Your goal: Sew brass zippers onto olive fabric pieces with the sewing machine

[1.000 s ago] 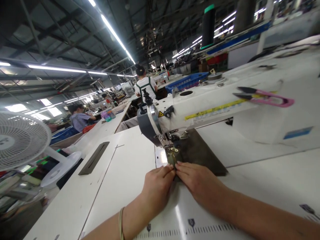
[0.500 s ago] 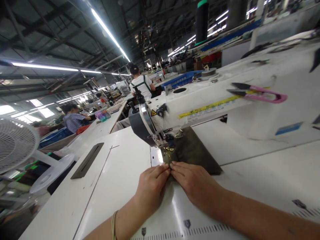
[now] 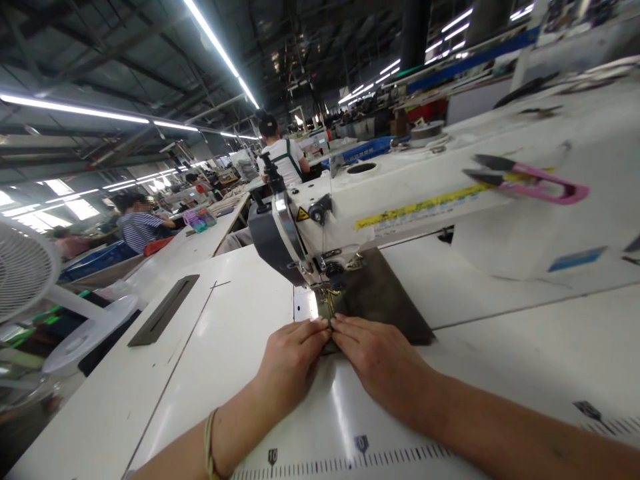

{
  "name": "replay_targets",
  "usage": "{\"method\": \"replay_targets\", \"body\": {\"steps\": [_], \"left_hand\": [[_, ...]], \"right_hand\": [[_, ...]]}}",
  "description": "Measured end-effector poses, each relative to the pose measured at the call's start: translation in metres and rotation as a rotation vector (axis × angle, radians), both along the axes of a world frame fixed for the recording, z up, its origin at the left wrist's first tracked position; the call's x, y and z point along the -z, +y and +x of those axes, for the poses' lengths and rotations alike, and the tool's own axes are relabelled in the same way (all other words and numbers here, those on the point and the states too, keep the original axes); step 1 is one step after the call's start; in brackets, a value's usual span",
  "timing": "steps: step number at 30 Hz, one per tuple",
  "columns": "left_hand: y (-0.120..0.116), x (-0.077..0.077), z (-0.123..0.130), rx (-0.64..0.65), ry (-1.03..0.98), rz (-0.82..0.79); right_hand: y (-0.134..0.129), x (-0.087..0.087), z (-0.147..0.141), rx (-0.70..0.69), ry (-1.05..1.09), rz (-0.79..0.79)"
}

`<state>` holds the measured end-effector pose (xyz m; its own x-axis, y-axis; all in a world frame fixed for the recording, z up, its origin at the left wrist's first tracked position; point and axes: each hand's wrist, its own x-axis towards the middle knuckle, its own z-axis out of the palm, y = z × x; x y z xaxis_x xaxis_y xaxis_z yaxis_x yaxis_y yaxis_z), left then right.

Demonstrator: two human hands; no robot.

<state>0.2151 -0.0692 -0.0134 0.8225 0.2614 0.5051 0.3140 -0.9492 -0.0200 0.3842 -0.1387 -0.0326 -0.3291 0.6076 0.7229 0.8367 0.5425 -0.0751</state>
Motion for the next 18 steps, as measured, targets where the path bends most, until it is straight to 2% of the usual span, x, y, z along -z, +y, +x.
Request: {"method": "replay_targets", "body": {"steps": [9, 18], "left_hand": [[0.016, 0.0, 0.005, -0.012, 0.007, 0.045], [0.031, 0.003, 0.01, -0.099, 0.055, 0.01]], "right_hand": [[0.016, -0.003, 0.006, -0.03, -0.009, -0.033], [0.033, 0.001, 0.006, 0.034, -0.009, -0.003]]}}
